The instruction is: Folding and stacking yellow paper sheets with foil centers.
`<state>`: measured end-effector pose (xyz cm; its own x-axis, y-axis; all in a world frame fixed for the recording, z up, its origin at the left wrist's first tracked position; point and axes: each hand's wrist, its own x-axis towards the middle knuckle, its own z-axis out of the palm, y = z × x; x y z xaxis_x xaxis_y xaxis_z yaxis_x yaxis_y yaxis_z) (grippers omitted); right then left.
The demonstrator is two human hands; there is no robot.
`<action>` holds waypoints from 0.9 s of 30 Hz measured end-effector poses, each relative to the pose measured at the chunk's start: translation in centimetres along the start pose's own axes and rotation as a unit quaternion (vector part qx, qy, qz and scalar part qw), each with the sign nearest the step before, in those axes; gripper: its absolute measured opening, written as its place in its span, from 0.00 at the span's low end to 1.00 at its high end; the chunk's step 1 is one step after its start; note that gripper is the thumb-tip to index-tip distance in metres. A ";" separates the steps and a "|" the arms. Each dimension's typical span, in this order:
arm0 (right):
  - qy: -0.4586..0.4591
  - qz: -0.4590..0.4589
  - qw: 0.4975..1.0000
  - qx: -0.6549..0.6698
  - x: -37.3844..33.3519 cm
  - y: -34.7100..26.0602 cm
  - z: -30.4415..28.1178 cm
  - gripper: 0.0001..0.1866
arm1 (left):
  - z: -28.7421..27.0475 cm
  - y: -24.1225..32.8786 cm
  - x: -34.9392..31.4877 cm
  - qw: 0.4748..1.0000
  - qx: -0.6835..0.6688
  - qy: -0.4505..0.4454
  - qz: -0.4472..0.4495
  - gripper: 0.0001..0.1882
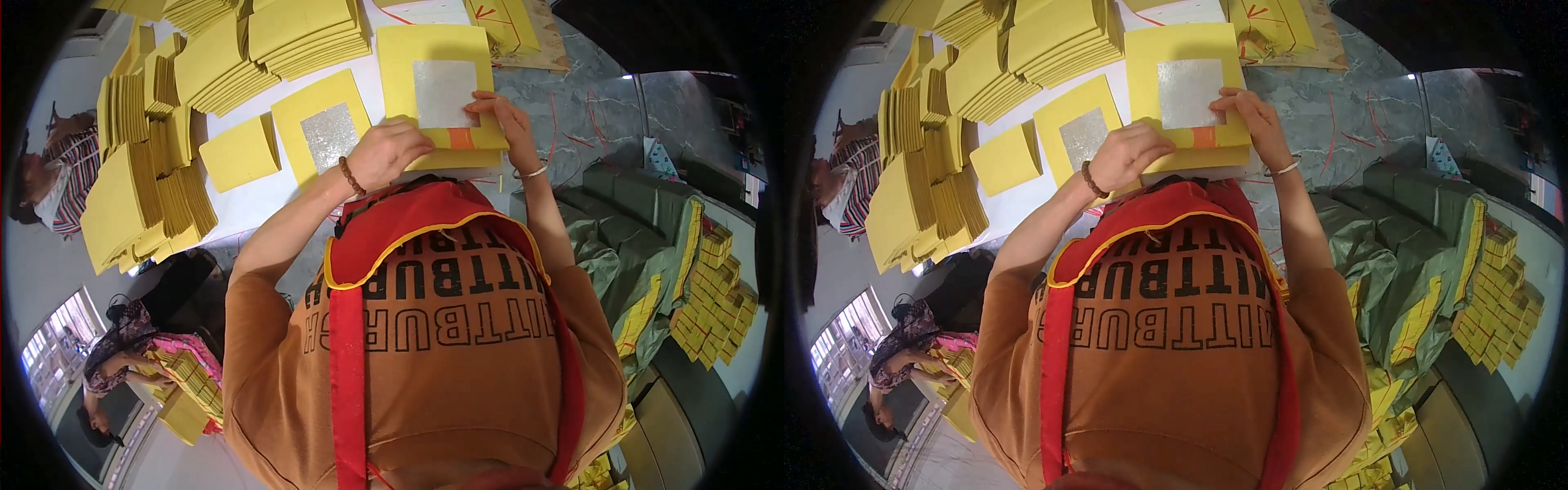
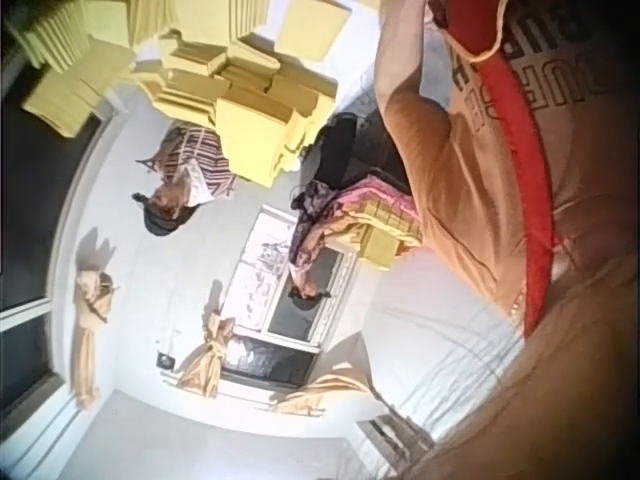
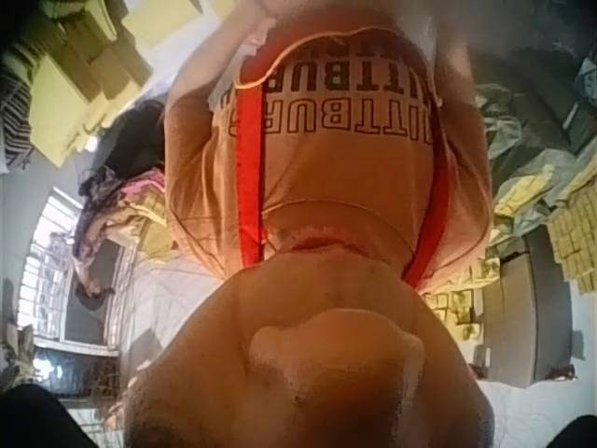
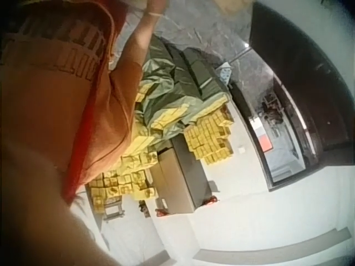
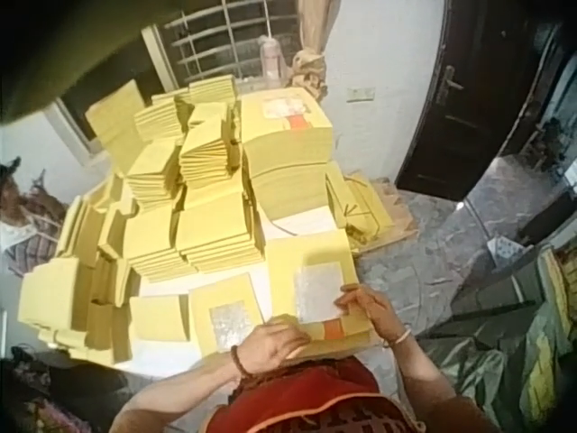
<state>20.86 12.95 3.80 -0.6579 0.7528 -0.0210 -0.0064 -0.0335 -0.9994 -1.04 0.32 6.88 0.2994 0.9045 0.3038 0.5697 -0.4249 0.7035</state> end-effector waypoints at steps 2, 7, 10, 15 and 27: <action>0.004 0.012 1.000 0.017 -0.1 -0.1 -0.1 0.21 | -0.2 0.2 0.3 0.998 -0.040 0.009 -0.047 0.07; 0.003 -0.007 1.000 -0.010 0.1 0.4 -0.2 0.22 | -0.7 0.8 1.0 0.967 -0.117 -0.011 -0.227 0.08; 0.000 -0.016 1.000 -0.022 0.2 0.6 -0.4 0.22 | -0.5 0.3 0.9 0.953 -0.160 -0.004 -0.257 0.09; 0.003 0.021 0.999 0.049 -0.1 0.6 -0.2 0.22 | -0.9 0.3 1.3 0.946 -0.166 -0.016 -0.277 0.10; -0.025 -0.057 0.992 -0.113 -0.4 0.9 -0.8 0.14 | -1.0 -0.8 1.5 0.906 -0.252 0.030 -0.339 0.09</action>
<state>21.74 13.14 2.84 -0.6993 0.7093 0.0888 0.0826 0.2035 -0.9756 -1.82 2.07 7.48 -0.0394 0.9581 -0.2837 0.1818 0.2861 0.9408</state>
